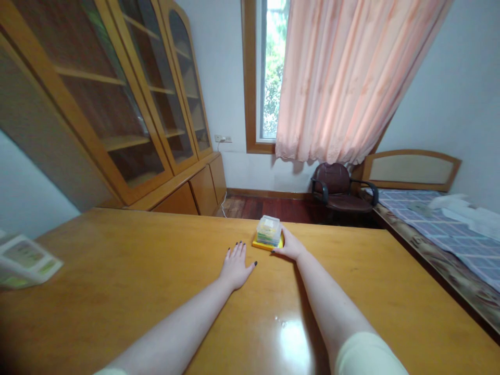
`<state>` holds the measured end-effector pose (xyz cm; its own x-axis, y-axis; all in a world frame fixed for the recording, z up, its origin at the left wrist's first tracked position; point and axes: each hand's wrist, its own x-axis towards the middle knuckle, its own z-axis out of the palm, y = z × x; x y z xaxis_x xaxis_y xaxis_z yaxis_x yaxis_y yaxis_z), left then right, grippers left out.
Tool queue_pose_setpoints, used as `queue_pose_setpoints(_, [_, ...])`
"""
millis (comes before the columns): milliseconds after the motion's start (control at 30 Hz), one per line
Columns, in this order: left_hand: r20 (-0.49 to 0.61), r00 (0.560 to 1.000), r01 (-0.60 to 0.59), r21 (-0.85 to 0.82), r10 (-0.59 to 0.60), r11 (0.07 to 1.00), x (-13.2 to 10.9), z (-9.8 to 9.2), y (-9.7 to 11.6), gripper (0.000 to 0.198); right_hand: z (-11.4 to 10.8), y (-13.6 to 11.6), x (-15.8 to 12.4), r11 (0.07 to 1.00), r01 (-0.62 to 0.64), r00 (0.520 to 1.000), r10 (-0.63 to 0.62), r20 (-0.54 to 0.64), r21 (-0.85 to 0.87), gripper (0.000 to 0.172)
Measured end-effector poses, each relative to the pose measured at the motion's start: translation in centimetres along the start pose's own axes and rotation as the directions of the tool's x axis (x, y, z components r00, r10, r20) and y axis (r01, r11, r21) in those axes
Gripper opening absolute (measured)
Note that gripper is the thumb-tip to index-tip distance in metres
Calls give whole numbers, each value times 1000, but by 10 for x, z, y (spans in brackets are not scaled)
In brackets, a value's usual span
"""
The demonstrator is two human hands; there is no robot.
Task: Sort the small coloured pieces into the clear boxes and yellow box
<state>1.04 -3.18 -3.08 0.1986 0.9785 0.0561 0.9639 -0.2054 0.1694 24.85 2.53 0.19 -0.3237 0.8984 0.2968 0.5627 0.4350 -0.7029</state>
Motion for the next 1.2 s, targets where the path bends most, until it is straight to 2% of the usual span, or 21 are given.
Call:
queue_pose_setpoints(67, [0,1000,-5,0,5,1000,0,1,0,79,3,7,-1,998,-28,999,27,-24,-53,96])
queue_pose_setpoints(133, [3,1000,-9,-2,9,1000,0,1,-1,79,7,12,-6,991,-53,990,36,-135,-123,102])
queue_pose_setpoints(233, [-3,1000,-8,1,8,1000,-1,1,-1,79,8,7,-15,977,-22,921,-62,-385,-211,88])
queue_pose_setpoints(333, [1,1000,-9,5,9,1000,-1,0,0,78,2,-13,-14,959,-58,854,-95,-511,-277,71])
queue_pose_setpoints(367, [5,1000,-10,6,10,1000,-1,0,0,78,-1,-21,-11,952,-57,855,-108,-506,-300,68])
queue_pose_setpoints(500, [14,1000,-12,5,11,1000,-1,-3,0,78,-13,-44,10,905,-25,922,-143,-359,-424,56])
queue_pose_setpoints(567, [16,1000,-8,6,8,1000,-1,-3,0,77,-15,-47,18,884,-26,942,-134,-307,-466,46])
queue_pose_setpoints(667, [11,1000,-2,2,2,1000,-1,-3,1,77,-13,-48,24,885,-5,957,-131,-260,-465,41])
queue_pose_setpoints(800, [-1,1000,1,-8,-1,1000,0,-1,1,78,-10,-55,15,930,-11,924,-131,-359,-368,38])
queue_pose_setpoints(900, [-5,1000,-4,-8,4,1000,0,-2,0,78,0,-67,-9,977,-4,843,-112,-526,-215,43])
queue_pose_setpoints(967, [-10,1000,-6,-5,6,1000,-1,-2,1,78,14,-75,-32,999,-26,765,4,-645,-25,46])
queue_pose_setpoints(1033, [-13,1000,-7,-6,7,1000,-1,-3,1,78,34,-80,-55,976,-15,737,156,-658,215,44])
queue_pose_setpoints(1133, [-27,1000,-10,-41,9,999,0,-4,1,71,63,-80,-77,839,-69,835,345,-429,540,42])
queue_pose_setpoints(1200, [-66,998,6,-125,-15,992,-1,-6,-2,61,76,-75,-82,803,-140,897,350,-268,579,44])
